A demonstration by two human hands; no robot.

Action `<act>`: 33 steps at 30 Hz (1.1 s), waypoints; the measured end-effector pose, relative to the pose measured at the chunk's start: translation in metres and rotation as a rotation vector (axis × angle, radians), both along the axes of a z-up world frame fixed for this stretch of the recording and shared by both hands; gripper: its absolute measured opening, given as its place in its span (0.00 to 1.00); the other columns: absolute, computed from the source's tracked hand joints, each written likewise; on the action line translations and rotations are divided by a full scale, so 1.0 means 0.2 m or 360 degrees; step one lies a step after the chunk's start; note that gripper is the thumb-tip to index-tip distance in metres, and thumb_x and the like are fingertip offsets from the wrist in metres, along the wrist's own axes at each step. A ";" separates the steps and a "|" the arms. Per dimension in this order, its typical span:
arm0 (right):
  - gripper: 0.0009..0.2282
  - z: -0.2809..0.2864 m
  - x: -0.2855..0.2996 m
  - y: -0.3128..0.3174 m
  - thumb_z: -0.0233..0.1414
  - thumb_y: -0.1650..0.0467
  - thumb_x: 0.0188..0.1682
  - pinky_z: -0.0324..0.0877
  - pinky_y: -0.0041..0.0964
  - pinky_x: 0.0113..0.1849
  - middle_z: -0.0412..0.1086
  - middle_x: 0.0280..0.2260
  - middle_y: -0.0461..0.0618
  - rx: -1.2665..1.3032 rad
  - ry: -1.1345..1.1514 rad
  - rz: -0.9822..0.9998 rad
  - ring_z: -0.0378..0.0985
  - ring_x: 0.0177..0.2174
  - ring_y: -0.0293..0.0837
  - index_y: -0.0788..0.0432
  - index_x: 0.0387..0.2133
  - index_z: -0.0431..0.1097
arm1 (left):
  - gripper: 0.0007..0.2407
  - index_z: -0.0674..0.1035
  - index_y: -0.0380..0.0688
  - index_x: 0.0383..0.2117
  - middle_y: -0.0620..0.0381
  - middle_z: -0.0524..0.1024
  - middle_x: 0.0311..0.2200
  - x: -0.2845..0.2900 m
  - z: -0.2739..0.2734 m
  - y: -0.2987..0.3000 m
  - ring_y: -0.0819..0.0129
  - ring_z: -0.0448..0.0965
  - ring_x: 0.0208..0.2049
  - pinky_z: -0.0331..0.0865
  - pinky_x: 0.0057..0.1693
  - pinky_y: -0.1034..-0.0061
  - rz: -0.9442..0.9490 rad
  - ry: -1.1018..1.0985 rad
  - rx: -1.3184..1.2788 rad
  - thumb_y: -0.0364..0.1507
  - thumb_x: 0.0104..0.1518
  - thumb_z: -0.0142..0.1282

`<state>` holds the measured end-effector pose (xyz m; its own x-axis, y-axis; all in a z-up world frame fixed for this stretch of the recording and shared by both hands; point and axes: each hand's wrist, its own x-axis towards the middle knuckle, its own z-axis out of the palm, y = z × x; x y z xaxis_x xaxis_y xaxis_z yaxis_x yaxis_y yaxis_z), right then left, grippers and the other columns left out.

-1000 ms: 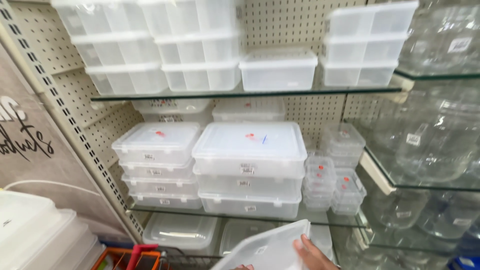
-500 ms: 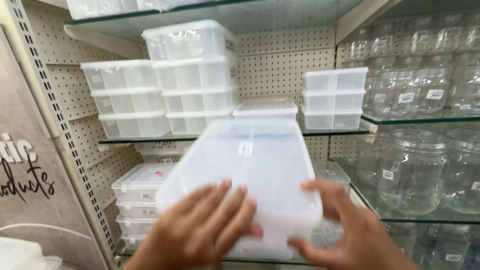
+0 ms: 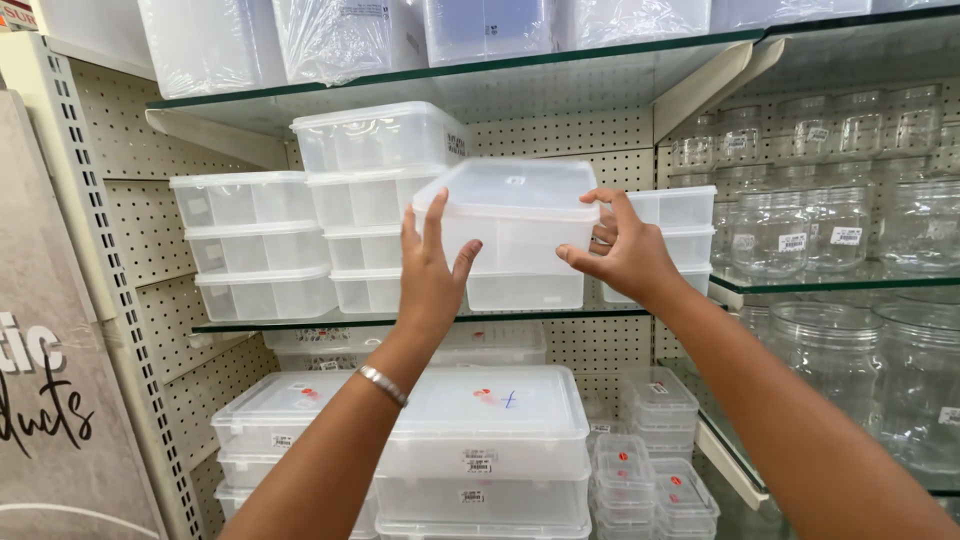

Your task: Organize and clean plastic storage bins on shelves in a store environment.

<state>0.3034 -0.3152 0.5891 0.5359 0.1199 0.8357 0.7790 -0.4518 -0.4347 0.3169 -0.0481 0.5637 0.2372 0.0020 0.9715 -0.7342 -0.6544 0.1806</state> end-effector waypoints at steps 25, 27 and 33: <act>0.35 -0.26 0.82 -0.06 0.55 0.56 0.51 0.72 0.50 0.50 0.70 0.50 0.68 -0.0116 -0.0010 -0.0583 0.75 0.51 0.63 0.41 0.70 0.43 | 0.38 0.36 0.65 0.71 0.39 0.43 0.73 0.80 -0.23 -0.15 0.39 0.76 0.52 0.76 0.50 0.61 0.0162 0.0854 0.0079 0.26 0.63 0.51; 0.37 -0.25 0.79 -0.02 0.52 0.56 0.51 0.74 0.51 0.47 0.74 0.41 0.63 -0.0076 0.0170 -0.0636 0.80 0.43 0.61 0.40 0.71 0.39 | 0.37 0.35 0.66 0.71 0.38 0.42 0.73 0.85 -0.26 -0.13 0.39 0.73 0.56 0.75 0.51 0.62 0.0172 0.0925 0.0078 0.27 0.64 0.50; 0.36 -0.24 0.67 0.06 0.48 0.55 0.55 0.73 0.56 0.45 0.74 0.34 0.65 -0.0164 0.0461 -0.0849 0.80 0.39 0.64 0.38 0.75 0.37 | 0.39 0.32 0.63 0.72 0.34 0.42 0.71 0.92 -0.34 -0.04 0.35 0.63 0.62 0.72 0.57 0.59 0.0077 0.0781 0.0251 0.25 0.63 0.50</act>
